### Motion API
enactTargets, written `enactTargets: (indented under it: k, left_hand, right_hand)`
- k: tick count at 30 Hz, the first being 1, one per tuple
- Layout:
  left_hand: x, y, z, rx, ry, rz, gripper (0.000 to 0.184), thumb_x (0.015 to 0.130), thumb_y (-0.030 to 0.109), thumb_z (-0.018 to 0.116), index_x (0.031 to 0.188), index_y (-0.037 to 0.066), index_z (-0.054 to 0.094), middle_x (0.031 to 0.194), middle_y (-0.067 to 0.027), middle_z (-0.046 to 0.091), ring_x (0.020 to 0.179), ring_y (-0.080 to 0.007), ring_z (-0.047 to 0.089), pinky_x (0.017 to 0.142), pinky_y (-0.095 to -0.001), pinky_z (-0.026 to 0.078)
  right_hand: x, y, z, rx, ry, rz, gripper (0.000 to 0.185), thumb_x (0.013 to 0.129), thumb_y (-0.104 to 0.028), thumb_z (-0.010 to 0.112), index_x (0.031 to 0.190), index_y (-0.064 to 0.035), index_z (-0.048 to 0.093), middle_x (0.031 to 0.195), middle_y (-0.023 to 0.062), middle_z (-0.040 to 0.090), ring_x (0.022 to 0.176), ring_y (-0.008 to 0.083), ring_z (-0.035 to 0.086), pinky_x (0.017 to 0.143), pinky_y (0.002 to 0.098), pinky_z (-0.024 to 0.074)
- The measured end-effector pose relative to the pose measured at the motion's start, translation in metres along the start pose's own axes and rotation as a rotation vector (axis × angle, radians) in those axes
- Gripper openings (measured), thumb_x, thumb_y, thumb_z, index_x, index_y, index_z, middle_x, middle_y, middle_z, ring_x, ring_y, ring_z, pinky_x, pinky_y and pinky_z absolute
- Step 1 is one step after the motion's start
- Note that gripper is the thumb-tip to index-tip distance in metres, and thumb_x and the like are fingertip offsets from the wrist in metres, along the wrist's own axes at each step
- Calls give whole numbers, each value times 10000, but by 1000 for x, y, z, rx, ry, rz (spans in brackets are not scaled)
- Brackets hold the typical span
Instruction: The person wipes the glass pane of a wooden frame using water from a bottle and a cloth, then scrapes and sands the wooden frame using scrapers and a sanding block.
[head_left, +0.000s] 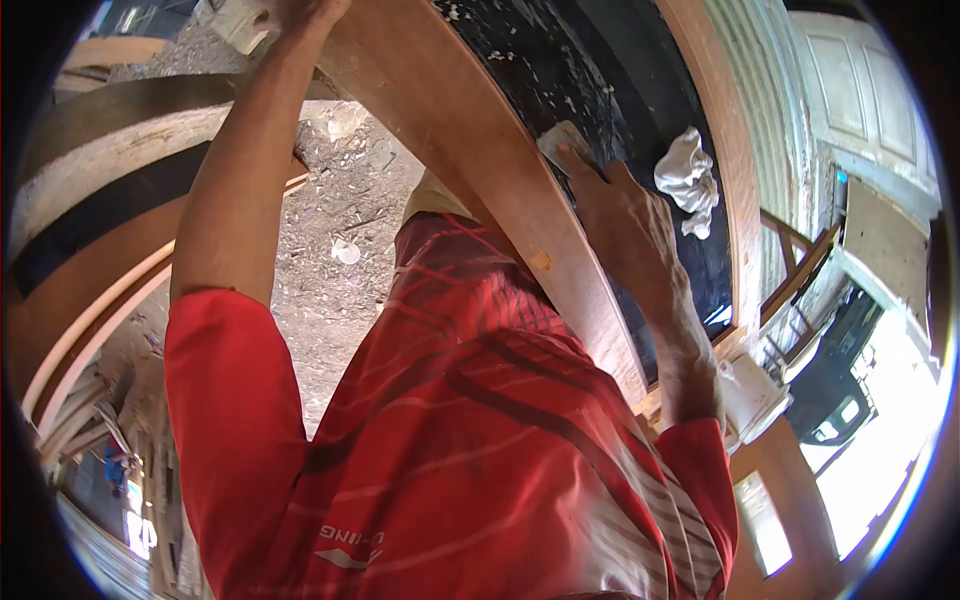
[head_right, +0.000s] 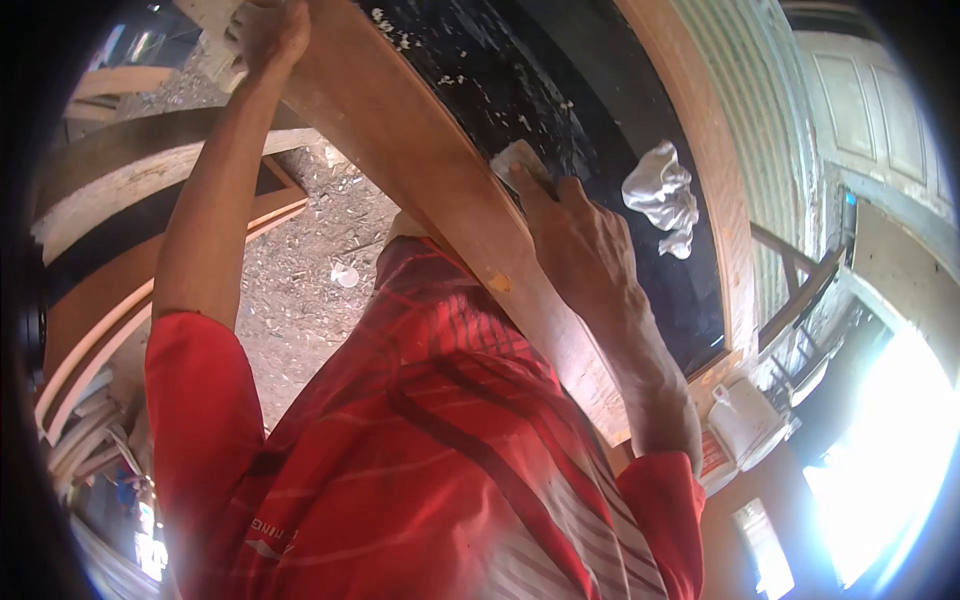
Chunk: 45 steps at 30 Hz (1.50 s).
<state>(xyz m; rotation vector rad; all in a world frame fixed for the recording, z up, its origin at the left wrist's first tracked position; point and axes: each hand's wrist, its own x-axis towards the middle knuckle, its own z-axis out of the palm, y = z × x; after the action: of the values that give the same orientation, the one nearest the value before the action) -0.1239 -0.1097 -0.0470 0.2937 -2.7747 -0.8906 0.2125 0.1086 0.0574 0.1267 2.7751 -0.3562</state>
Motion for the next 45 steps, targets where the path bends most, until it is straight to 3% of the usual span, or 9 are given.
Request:
enactTargets:
  k: [6,9,15,18,21,30,33,42,45]
  left_hand:
    - [6,-13,12,-5,26,57,777,964,529,643,1440,-47,430,1468,-296,450,1405,-454,415,1145,-633,357]
    - [10,-19,16,-7,37,62,798,960,522,645,1459,-55,412,1488,-304,432,1428,-456,391,1157,-642,346]
    - [1,-1,1,66,-10,-55,806,974,541,612,1485,-40,387,1558,-237,382,1479,-423,343,1157,-703,288]
    - [-5,8,-8,69,-17,-74,780,986,523,603,1490,-31,386,1578,-207,372,1497,-400,332,1154,-707,276]
    - [-2,11,-10,67,-16,-84,764,987,508,604,1491,-24,388,1589,-194,365,1510,-390,317,1156,-701,274]
    - [-2,12,-11,81,-23,-94,791,981,500,604,1529,-19,367,1634,-183,332,1545,-366,278,1174,-680,271]
    - [1,12,-13,90,-31,-119,816,982,502,601,1551,-24,346,1647,-189,317,1557,-363,261,1183,-685,258]
    - [4,7,-8,59,-25,-81,852,973,534,608,1551,-29,334,1636,-212,323,1544,-393,274,1172,-708,275]
    - [-1,12,-13,48,-78,-120,854,972,531,619,1547,-34,336,1611,-231,347,1526,-419,301,1179,-695,284]
  right_hand:
    - [66,-19,-7,-2,81,-85,423,1003,-152,536,1418,-147,619,974,232,672,787,430,737,693,545,589]
    - [99,-30,-12,48,86,-53,367,1042,-261,597,1403,-232,661,1000,230,698,917,454,711,816,575,554]
    - [153,-50,-32,61,134,-178,331,1038,-258,598,1343,-183,702,1015,235,732,971,437,716,859,549,559]
    - [183,-52,-28,74,299,-354,204,972,-144,547,1088,-33,673,902,257,740,881,461,737,794,562,582]
    - [204,-60,-38,-21,152,-241,315,1022,-230,584,1304,-167,712,1104,210,747,1034,432,707,895,541,558]
    - [211,-49,-35,23,235,-347,284,1032,-233,592,1287,-187,707,977,224,730,953,444,706,842,550,559]
    - [195,-46,-31,-54,254,-352,263,1005,-175,548,1210,-115,701,914,224,728,838,431,731,788,536,589]
    - [191,-35,-17,74,318,-343,314,1033,-233,626,1343,-230,679,901,199,707,851,417,719,753,522,581]
    - [197,-32,-21,-19,379,-460,325,990,-126,562,1299,-134,663,831,199,697,749,398,728,659,512,597]
